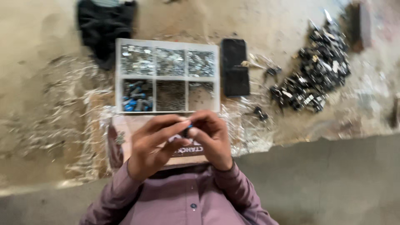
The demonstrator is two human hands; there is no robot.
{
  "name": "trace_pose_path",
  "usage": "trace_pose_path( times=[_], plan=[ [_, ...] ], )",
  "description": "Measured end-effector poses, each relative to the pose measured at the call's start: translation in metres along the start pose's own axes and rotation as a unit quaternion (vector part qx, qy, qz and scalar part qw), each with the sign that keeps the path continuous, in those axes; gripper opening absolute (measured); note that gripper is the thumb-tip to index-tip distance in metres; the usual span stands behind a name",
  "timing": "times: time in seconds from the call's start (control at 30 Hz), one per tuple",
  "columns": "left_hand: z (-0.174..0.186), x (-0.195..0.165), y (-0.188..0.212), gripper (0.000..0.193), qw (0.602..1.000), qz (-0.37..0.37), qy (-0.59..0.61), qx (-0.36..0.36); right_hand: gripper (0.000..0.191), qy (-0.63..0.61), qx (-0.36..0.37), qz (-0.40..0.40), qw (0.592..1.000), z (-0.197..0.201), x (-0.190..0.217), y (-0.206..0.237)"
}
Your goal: The person sits at a workbench assembling small metal chain link components by hand, fitting parts together one at a time and placing the finished assemblies into a compartment of a plastic organizer box. Large piles of unassembled metal parts sit on the table around the work area.
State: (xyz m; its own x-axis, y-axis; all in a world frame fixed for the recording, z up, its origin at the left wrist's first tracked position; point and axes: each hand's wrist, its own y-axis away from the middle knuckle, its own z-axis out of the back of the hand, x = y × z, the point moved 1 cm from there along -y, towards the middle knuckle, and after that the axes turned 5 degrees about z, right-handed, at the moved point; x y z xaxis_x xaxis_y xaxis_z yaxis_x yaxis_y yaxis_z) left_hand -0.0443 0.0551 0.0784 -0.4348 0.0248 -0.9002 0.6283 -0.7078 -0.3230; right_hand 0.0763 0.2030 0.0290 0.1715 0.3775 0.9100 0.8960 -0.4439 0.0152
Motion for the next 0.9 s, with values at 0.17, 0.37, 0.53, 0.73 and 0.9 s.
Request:
trace_pose_path(
  times=[0.17,0.37,0.53,0.73,0.9],
  plan=[
    [0.011,0.017,0.003,0.038,0.999,-0.020,-0.037,-0.011,0.026,0.056,-0.010,-0.035,0.998,-0.011,0.011,-0.014],
    [0.024,0.050,-0.019,0.044,0.977,0.012,-0.164,-0.139,0.027,0.651,0.051,0.248,0.715,-0.020,0.035,-0.076],
    [0.016,0.061,-0.022,0.044,0.978,0.042,-0.177,-0.103,0.014,0.804,0.178,0.119,0.555,-0.045,0.008,-0.110],
    [0.022,0.061,-0.019,0.039,0.983,0.018,-0.150,-0.100,0.007,0.679,0.078,0.270,0.678,-0.042,0.028,-0.097],
    [0.022,0.061,-0.019,0.042,0.982,0.002,-0.144,-0.124,0.006,0.568,0.059,0.237,0.786,-0.042,0.031,-0.087]
  ],
)
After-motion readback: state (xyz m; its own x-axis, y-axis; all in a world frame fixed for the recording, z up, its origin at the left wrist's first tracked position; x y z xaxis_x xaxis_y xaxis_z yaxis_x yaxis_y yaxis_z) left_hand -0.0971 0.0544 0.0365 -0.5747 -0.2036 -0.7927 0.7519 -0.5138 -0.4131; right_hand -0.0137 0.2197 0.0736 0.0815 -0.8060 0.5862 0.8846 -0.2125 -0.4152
